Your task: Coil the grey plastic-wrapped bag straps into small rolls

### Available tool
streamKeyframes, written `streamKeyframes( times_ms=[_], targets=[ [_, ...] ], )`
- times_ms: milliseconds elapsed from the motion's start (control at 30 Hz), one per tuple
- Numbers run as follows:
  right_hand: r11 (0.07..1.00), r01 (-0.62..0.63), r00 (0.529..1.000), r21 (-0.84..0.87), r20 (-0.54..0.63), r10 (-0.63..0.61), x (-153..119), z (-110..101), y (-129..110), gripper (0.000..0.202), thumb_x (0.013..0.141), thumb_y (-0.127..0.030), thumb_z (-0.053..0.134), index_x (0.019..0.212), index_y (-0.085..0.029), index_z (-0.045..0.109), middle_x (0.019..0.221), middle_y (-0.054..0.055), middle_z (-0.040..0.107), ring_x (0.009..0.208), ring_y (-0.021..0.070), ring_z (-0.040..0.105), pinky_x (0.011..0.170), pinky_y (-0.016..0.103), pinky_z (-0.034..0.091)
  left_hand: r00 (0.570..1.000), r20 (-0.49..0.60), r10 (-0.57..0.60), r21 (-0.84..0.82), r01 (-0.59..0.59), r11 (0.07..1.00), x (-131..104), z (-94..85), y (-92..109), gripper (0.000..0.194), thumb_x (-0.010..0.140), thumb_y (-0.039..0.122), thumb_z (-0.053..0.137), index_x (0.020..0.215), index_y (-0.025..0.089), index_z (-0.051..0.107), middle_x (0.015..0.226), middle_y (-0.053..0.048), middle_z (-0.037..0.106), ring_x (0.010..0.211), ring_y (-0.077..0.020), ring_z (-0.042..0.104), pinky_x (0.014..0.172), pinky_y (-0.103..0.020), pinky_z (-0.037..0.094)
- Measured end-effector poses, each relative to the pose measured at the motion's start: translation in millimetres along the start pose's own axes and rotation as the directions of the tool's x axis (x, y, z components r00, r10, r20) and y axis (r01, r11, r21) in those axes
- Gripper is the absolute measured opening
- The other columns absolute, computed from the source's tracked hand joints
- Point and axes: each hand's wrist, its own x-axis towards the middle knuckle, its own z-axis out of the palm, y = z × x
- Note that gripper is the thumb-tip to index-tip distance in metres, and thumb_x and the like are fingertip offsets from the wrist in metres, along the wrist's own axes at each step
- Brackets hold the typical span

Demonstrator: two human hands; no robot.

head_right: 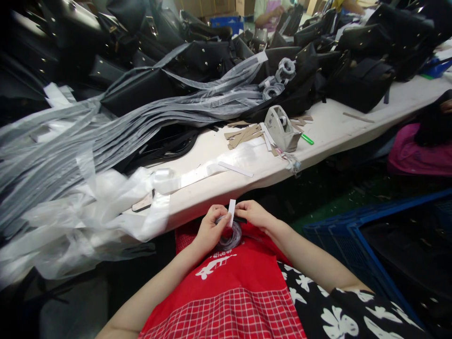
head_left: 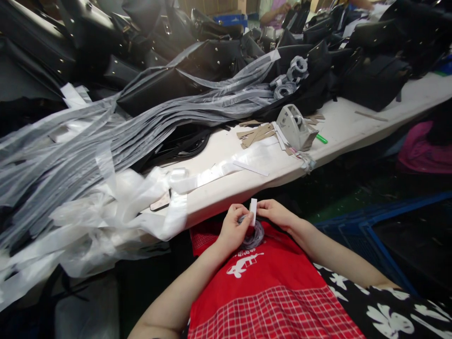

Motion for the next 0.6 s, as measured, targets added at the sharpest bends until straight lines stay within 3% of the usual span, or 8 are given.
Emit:
streamKeyframes(
  times_ms=[133,267,433,600],
  targets=[
    [0.995,-0.043,0.999,-0.089,0.016,0.045,5.6,-2.8,-5.8,0.023,0.065,-0.035,0.072,0.066,-0.012,0.068,0.055,-0.003,0.059,0.052,0.0089,0.047,0.053,0.022,0.036,0.957,0.104,-0.269,-0.154,0.283,0.947,7.1,1.6,-7.1,0.029,0.076,0.041,0.062,0.061,0.017,0.057,0.058,0.002,0.052,0.056,-0.0118,0.046,0.056,-0.023,0.038],
    [0.987,-0.123,0.987,-0.106,0.087,0.133,15.6,-6.1,-8.2,0.02,0.062,-0.028,0.07,0.052,-0.014,0.059,0.043,-0.005,0.05,0.043,0.006,0.038,0.045,0.02,0.028,0.896,0.145,-0.421,-0.296,0.445,0.845,9.8,2.2,-12.8,0.03,0.066,0.042,0.069,0.059,0.016,0.055,0.052,0.004,0.053,0.046,-0.0078,0.04,0.048,-0.021,0.031],
    [0.982,-0.172,0.974,-0.081,0.132,0.182,22.6,-6.1,-9.4,0.018,0.062,-0.026,0.069,0.053,-0.014,0.06,0.045,-0.004,0.053,0.042,0.0064,0.042,0.045,0.02,0.03,0.863,0.154,-0.482,-0.376,0.502,0.779,8.2,2.1,-15.3,0.03,0.062,0.039,0.074,0.064,0.015,0.056,0.054,0.003,0.056,0.045,-0.0067,0.043,0.047,-0.02,0.032],
    [0.982,-0.166,0.974,-0.092,0.143,0.178,16.0,-6.1,-21.1,0.023,0.064,-0.033,0.07,0.056,-0.013,0.063,0.049,-0.003,0.056,0.045,0.0066,0.044,0.045,0.019,0.032,0.9,0.109,-0.421,-0.423,0.426,0.8,4.6,1.0,-7.7,0.035,0.062,0.037,0.076,0.078,0.018,0.052,0.057,0.006,0.053,0.048,-0.0068,0.046,0.05,-0.019,0.036]
  ],
)
